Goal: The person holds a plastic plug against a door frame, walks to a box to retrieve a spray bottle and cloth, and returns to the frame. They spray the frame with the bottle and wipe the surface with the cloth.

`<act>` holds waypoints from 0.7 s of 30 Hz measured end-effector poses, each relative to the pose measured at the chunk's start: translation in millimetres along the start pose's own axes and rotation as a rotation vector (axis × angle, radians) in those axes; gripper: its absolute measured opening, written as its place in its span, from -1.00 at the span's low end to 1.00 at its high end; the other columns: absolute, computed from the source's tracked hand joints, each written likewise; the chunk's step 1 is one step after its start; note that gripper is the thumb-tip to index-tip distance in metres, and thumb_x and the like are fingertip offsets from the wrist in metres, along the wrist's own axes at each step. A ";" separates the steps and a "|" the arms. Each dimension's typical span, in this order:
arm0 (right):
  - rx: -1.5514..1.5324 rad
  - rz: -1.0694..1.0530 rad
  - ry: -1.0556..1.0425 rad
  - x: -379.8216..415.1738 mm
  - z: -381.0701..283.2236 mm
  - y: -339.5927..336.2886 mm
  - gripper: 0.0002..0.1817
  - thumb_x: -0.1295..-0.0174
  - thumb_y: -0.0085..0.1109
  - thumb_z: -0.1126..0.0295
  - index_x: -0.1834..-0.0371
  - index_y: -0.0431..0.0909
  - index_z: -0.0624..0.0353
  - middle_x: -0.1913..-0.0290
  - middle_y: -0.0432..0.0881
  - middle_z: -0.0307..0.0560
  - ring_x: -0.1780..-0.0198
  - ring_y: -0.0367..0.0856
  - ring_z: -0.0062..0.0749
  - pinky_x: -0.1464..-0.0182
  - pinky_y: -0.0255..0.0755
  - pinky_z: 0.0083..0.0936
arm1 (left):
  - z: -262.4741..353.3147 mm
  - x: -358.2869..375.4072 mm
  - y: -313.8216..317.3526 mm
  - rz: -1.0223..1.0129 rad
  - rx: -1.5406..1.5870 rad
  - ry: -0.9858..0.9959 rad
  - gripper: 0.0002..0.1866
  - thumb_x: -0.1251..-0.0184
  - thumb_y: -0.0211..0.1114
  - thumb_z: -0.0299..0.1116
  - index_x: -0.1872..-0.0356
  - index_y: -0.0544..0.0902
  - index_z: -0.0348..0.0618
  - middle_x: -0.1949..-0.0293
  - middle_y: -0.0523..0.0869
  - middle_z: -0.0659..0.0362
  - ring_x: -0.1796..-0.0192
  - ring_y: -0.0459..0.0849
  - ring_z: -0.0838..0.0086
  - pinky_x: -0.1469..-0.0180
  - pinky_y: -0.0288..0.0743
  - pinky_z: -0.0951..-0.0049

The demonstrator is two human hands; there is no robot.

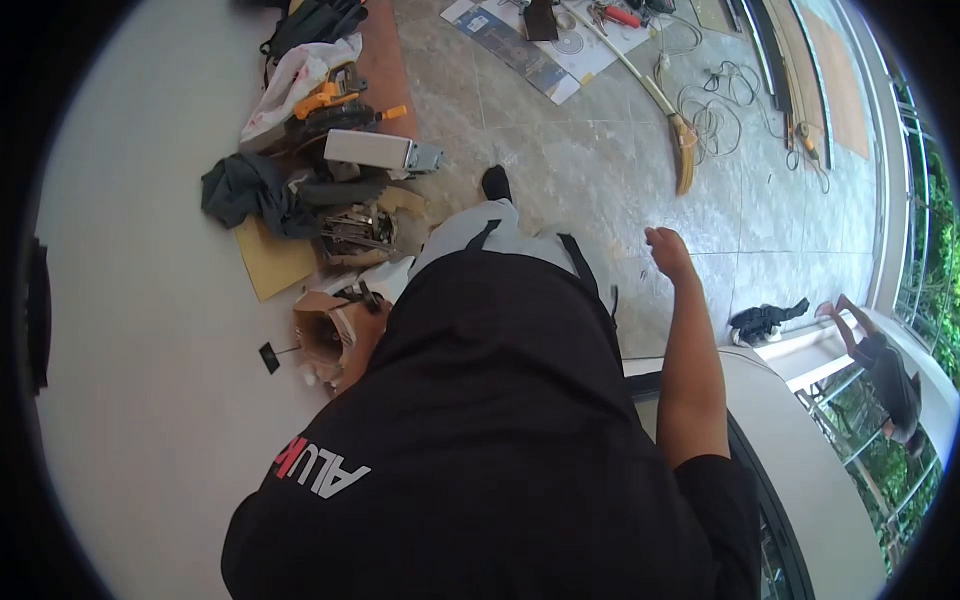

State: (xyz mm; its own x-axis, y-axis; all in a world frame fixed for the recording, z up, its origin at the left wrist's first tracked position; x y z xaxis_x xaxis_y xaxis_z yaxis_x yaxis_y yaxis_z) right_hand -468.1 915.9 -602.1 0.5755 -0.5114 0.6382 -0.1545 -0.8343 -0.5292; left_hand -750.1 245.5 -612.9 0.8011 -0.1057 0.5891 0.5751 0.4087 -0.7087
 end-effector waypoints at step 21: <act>0.248 -0.238 0.218 -356.0 -18.7 -149.0 -0.64 -0.49 0.22 0.08 0.13 0.70 0.19 0.41 0.78 -0.09 0.45 0.70 -0.41 0.36 0.55 -0.37 | 313.3 -325.9 -110.9 -0.052 0.139 0.056 -0.52 -0.31 0.50 -0.23 -0.15 0.61 -0.27 0.02 0.77 0.09 -0.04 0.71 0.36 -0.15 0.54 0.34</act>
State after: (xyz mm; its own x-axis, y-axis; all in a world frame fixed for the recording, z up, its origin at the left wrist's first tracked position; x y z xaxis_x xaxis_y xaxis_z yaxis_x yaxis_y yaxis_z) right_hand -664.9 1218.4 -740.0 0.3838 -0.3643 0.8485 0.1760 -0.8732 -0.4545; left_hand -1126.9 518.7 -604.7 0.7812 -0.1791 0.5980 0.5906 0.5226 -0.6150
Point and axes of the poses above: each hand's wrist, its own x-axis away from the middle knuckle, its own y-axis out of the palm, z = x × y, the point moved 7 cm from there along -x, towards the middle knuckle
